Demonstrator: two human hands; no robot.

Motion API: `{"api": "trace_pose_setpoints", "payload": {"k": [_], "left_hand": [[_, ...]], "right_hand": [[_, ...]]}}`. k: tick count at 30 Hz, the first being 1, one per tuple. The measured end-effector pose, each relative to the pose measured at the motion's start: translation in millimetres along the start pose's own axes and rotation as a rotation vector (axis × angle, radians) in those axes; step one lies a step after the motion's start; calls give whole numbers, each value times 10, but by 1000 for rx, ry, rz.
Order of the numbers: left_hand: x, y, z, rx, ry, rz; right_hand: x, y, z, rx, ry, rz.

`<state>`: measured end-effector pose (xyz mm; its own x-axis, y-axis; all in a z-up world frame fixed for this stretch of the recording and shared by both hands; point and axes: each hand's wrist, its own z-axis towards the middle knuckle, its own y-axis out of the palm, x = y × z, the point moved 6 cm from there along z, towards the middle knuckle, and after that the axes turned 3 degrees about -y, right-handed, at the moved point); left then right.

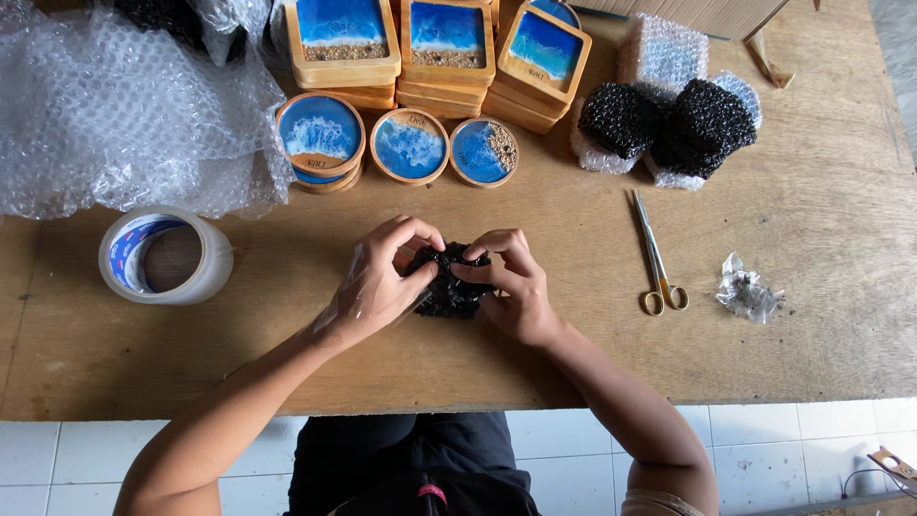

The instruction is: The person wraps a circular resin art piece in black bubble wrap, secures the packaging with clear tape, and then uses scissors to trim the excess material.

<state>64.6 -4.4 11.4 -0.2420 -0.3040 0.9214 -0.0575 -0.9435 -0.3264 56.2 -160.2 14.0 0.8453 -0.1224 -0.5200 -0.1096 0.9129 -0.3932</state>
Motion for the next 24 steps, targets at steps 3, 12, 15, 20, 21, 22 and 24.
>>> {"api": "trace_pose_setpoints", "payload": {"k": [3,12,15,20,21,22,24], "left_hand": [[-96,5,43,14,-34,6],[-118,6,-5,-100,26,203],[109,12,-41,-103,241,499],[96,168,-253,-43,611,1092],[34,193,-256,-44,610,1090],[-7,213,-272,-25,644,1050],[-24,217,-314,-14,675,1013]], "right_hand": [[59,36,8,-40,-13,-23],[182,174,-37,-201,-25,-83],[98,157,15,-285,-6,-115],[-38,236,-154,-474,-78,-583],[-40,239,-174,-475,-77,-584],[-49,251,-199,-486,-112,-660],[-103,285,-237,-494,-142,-732]]}}
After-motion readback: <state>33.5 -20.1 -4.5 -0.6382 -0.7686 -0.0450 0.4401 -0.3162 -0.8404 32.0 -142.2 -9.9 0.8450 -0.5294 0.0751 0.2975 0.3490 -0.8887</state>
